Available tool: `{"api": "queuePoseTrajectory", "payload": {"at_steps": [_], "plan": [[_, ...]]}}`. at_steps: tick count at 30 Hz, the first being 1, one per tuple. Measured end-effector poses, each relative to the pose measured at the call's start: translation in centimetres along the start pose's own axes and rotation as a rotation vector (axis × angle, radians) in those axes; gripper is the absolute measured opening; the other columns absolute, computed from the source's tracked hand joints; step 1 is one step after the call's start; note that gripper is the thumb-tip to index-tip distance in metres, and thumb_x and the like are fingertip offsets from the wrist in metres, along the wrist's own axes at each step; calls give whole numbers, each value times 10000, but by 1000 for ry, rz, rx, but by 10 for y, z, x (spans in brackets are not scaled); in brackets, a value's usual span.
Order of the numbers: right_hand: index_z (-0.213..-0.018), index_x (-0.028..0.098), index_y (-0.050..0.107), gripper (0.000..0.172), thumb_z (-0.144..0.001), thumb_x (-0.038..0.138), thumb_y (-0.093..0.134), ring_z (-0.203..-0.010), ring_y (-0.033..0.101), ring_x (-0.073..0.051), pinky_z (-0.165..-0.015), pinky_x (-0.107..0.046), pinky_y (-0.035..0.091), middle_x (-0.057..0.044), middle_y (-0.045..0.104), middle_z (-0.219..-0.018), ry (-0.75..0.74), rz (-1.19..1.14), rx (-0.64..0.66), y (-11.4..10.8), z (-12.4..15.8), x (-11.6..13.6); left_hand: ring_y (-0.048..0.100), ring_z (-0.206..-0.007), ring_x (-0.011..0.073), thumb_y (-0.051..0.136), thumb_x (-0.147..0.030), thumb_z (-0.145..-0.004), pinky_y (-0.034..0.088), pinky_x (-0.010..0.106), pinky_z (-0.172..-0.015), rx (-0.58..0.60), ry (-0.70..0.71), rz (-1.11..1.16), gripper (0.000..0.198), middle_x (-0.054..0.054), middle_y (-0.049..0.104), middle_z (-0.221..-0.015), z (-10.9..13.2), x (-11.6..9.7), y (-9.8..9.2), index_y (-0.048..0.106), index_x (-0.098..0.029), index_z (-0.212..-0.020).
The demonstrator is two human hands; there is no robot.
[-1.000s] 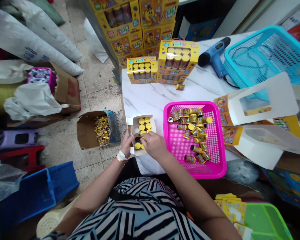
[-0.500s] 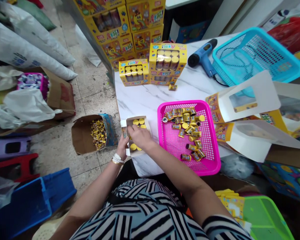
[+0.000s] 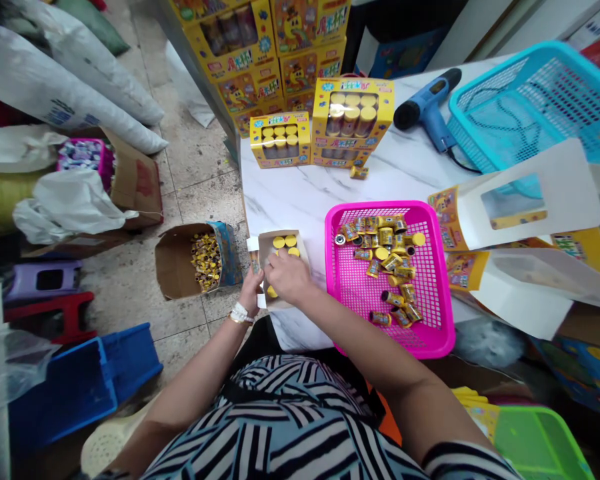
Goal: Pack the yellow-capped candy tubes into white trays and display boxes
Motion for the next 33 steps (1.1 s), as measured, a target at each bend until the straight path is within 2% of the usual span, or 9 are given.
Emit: {"api": "queuePoseTrajectory", "payload": {"at_steps": [5,8,10,13,17,20,23,28,33], "plan": [[-981,150,693,349,-1013,216,352,-989,495,-262,-770,-362,385,-131,648,-990,92,-26,-83,2,-20,-19,539,-1308,275,732,-424,-806,400,420,-1127,1,3,-18,599,65,641,-1320,0,1,1,541,-252,-1347],[-1010,159,697,370,-1025,299,355,-997,499,-262,-808,-363,389,-131,649,-1000,168,-68,-125,-2,-12,-22,532,-1321,281,734,-415,-811,400,426,-1133,-1,-6,5,610,68,645,-1319,1,0,2,531,-250,-1361],[-1085,148,687,340,-984,388,469,-1038,488,-285,-821,-374,403,-145,638,-1046,171,-70,-113,-5,-3,-17,547,-1305,281,729,-408,-819,411,423,-1121,11,-9,12,609,70,631,-1345,1,0,2,521,-253,-1370],[-1161,107,657,406,-888,406,623,-1066,477,-312,-835,-397,428,-172,621,-1104,126,-38,-22,-8,1,-5,567,-1281,274,729,-412,-819,422,412,-1103,32,-15,16,615,70,620,-1359,1,0,2,511,-256,-1373],[-1122,127,669,264,-940,235,512,-1083,483,-302,-834,-393,444,-165,617,-1159,48,21,44,-6,-11,4,586,-1240,266,735,-431,-803,436,398,-1074,3,-10,17,595,67,652,-1292,-1,-1,1,547,-233,-1332],[-1101,145,681,260,-952,193,473,-1106,491,-296,-820,-376,448,-147,633,-1160,-19,37,57,-5,-19,1,592,-1220,262,732,-444,-799,424,397,-1076,-20,-3,-7,570,64,667,-1256,-1,-2,0,576,-222,-1300],[-1103,154,681,248,-955,238,501,-1081,538,-279,-778,-344,439,-131,671,-1109,-85,1,107,-7,-21,-9,603,-1203,267,740,-444,-791,429,398,-1063,-20,6,-13,585,71,674,-1246,-1,-1,-1,575,-218,-1305],[-1204,231,654,352,-951,443,530,-894,642,-234,-699,-306,394,-85,732,-1015,-11,-104,168,-17,-21,-37,595,-1236,266,753,-409,-794,425,396,-1078,13,-16,27,633,83,652,-1310,0,1,-1,529,-235,-1359],[-948,248,756,310,-970,405,490,-862,652,-228,-647,-295,366,-63,751,-896,-195,-112,276,-14,-23,-35,630,-1189,276,783,-417,-761,472,398,-1025,8,-47,47,732,90,678,-1265,0,-1,1,482,-232,-1402]]}}
Point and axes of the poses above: each hand's wrist, its own z-axis away from the middle knuckle, its own y-axis out of the palm, x = y × z, the point moved 2 cm from there along -z, towards the middle knuckle
